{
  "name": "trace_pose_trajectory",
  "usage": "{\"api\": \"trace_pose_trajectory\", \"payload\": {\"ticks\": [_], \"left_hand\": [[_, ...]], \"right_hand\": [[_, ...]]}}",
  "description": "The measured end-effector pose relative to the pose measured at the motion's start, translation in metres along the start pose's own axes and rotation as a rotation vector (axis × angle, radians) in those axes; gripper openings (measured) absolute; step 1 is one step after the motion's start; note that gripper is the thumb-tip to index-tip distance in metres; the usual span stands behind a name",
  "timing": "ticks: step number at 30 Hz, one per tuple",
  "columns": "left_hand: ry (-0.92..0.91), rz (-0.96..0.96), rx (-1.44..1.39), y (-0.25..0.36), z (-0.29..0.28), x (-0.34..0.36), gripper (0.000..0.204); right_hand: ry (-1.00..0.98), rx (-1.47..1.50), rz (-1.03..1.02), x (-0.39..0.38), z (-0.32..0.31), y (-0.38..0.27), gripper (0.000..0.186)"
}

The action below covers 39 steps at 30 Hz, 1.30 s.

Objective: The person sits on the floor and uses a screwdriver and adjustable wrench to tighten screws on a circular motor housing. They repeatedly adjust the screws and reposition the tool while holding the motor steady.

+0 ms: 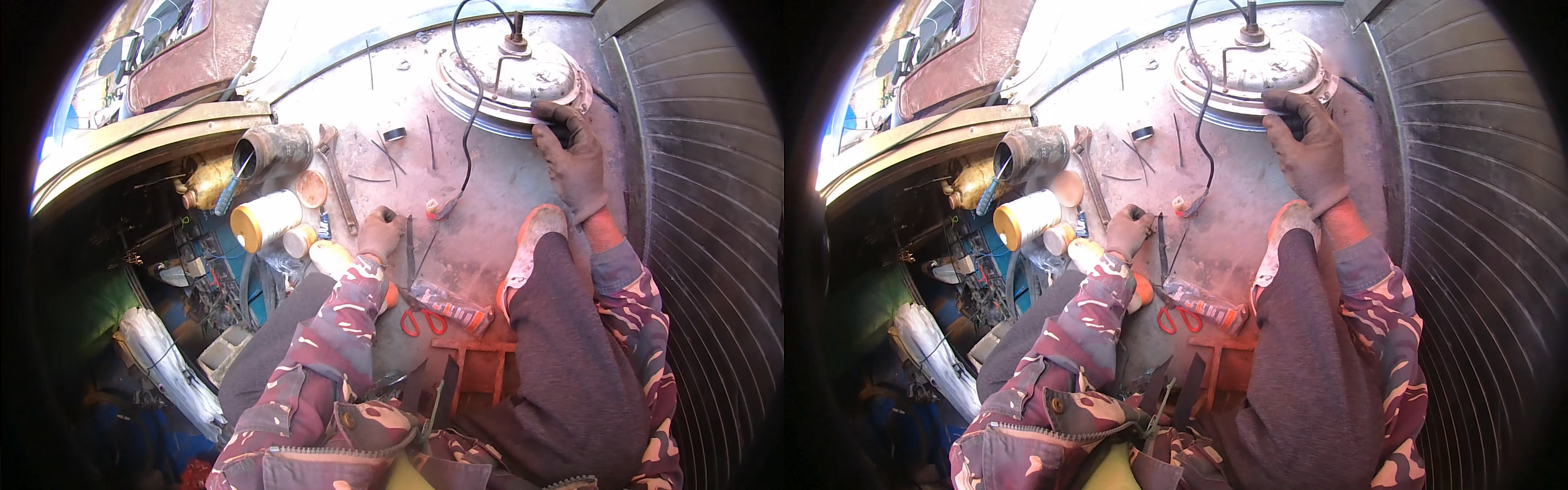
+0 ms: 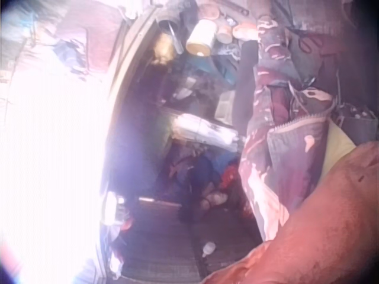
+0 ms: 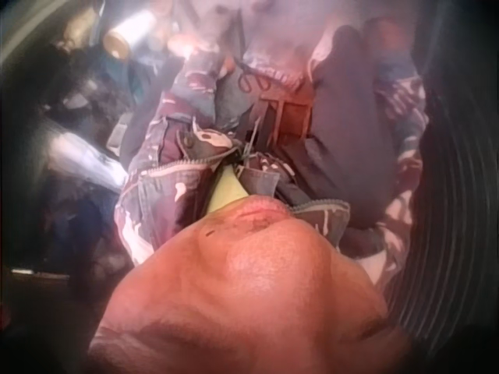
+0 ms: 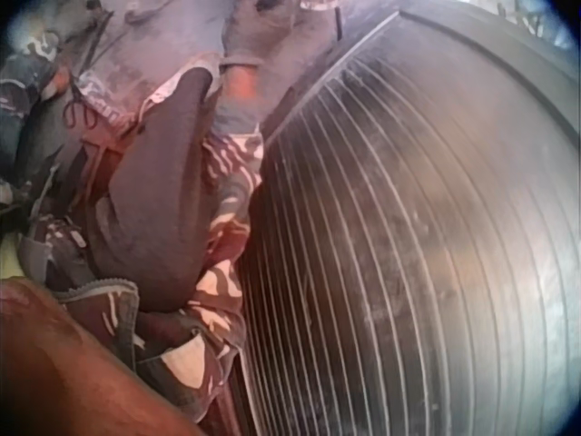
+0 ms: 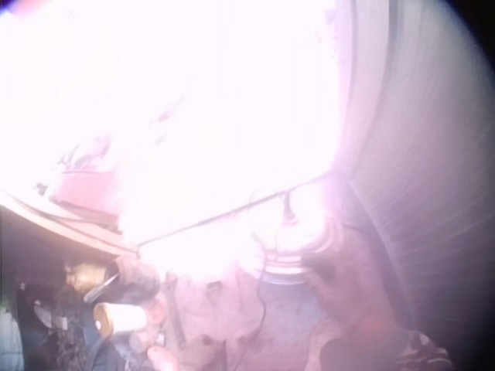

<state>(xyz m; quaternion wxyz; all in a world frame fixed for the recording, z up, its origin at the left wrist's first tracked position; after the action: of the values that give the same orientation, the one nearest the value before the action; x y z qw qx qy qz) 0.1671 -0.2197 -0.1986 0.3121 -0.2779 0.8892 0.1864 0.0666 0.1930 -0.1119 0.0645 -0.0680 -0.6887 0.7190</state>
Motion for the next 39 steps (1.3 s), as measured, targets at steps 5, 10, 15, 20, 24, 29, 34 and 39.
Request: {"api": "trace_pose_trajectory", "payload": {"ticks": [5,10,15,20,24,29,34,39], "left_hand": [[0.051,0.180,-0.233,0.066,-0.045,-0.032,0.038],[0.056,0.480,-0.369,0.154,-0.075,-0.070,0.026],[-0.044,0.595,-0.519,0.199,-0.081,-0.080,0.017],[0.033,0.728,-0.350,0.228,-0.083,-0.093,0.014],[0.132,1.089,-0.158,0.259,-0.082,-0.132,0.014],[0.102,1.126,-0.045,0.271,-0.074,-0.140,0.020],[-0.021,1.009,-0.201,0.265,-0.072,-0.134,0.015],[-0.035,0.888,-0.517,0.264,-0.075,-0.124,0.014]], "right_hand": [[-0.032,-0.031,0.024,-0.001,0.005,-0.004,0.030],[-0.069,-0.141,-0.076,-0.003,0.012,-0.021,0.032],[-0.115,-0.187,-0.112,-0.005,0.016,-0.031,0.036],[-0.087,-0.106,-0.037,-0.018,0.015,-0.037,0.035],[-0.244,-0.128,0.018,-0.030,0.033,-0.041,0.028],[-0.301,0.009,0.217,-0.033,0.038,-0.027,0.025],[-0.320,0.191,0.343,-0.035,0.037,-0.017,0.029],[-0.231,0.370,0.521,-0.036,0.036,-0.009,0.028]]}}
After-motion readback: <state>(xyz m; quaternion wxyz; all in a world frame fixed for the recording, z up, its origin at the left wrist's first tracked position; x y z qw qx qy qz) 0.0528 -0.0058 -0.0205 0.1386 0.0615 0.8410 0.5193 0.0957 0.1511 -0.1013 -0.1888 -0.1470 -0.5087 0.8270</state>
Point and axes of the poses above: each hand's wrist, its own x-axis towards the middle knuckle, its own z-axis out of the palm, y = z × x, the point moved 8 cm from there along x, towards the middle knuckle, and after that the axes turned 7 degrees about -z, right-handed, at the moved point
